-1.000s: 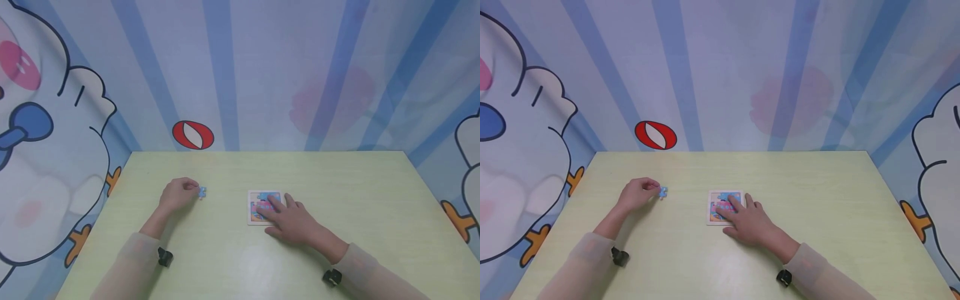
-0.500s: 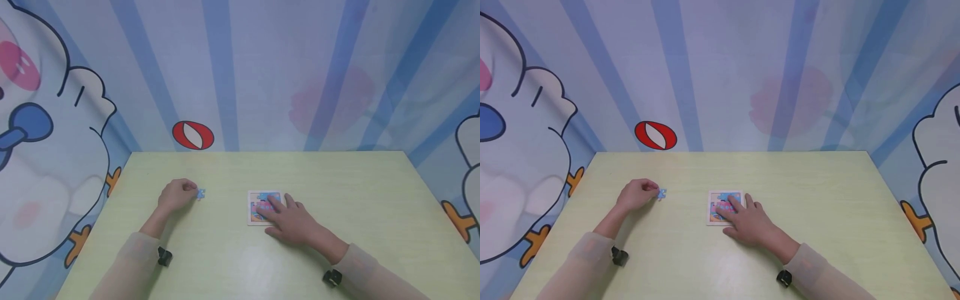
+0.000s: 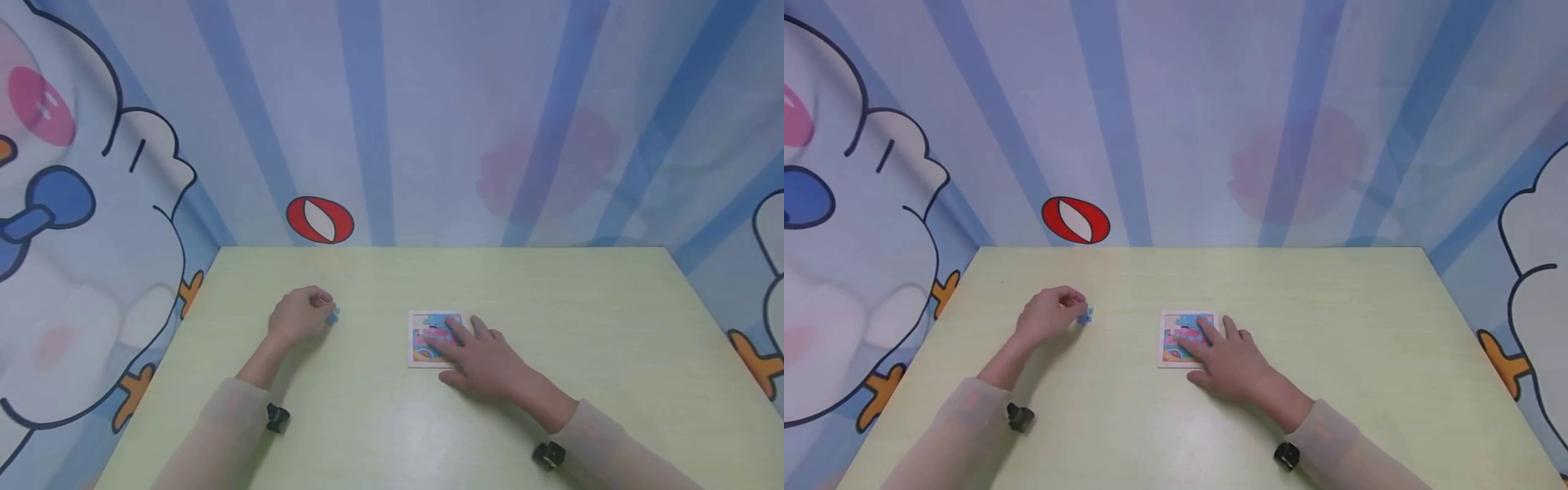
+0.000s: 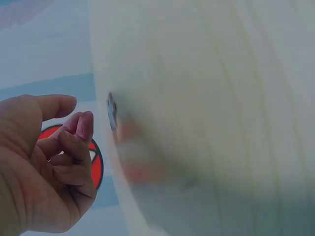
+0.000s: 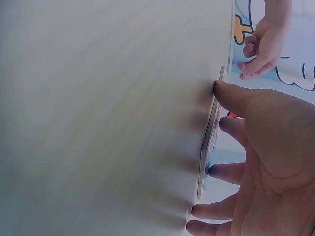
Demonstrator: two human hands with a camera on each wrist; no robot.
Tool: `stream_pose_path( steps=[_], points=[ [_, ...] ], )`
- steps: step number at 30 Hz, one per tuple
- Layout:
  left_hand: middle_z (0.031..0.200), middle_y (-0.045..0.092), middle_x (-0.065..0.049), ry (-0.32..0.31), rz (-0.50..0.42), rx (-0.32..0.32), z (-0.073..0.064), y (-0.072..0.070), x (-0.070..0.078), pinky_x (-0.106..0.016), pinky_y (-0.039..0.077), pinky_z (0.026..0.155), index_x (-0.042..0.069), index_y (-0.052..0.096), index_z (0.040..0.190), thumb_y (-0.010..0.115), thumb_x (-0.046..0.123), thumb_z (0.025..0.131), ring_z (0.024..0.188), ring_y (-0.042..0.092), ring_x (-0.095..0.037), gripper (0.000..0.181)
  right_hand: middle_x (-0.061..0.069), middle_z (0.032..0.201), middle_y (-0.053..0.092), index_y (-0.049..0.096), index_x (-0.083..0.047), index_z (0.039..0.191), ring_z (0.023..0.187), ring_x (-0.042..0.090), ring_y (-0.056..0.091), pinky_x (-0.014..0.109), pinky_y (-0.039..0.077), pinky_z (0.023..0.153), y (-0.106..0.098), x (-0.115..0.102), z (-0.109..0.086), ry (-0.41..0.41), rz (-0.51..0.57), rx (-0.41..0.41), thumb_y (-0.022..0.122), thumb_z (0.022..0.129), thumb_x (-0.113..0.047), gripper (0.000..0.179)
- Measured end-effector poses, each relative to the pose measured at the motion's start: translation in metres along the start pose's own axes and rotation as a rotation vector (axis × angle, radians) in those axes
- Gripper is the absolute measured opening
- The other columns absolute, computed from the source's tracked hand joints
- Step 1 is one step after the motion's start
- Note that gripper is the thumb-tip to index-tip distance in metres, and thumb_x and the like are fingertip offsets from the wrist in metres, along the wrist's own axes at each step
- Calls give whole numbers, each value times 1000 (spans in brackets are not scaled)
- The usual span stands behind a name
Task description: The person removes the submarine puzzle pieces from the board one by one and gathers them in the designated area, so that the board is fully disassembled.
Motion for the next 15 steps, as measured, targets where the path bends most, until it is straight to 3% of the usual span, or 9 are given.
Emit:
stream_pose_path(
  steps=[15],
  points=[
    [97, 70, 2, 131, -70, -66, 2, 40, 64, -39, 50, 73, 20, 75, 114, 70, 35, 98, 82, 63, -18, 23, 21, 163, 35, 43, -26, 160, 140, 62, 34, 70, 40, 100, -4, 10, -9, 45, -5, -10, 60, 101, -53, 66]
  ],
)
Point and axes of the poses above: each hand's wrist, its own z-axis towards the middle knuckle, its own y-axis out of the palm, x = y × z, the point moved 4 cm from there along z, towards the middle knuckle
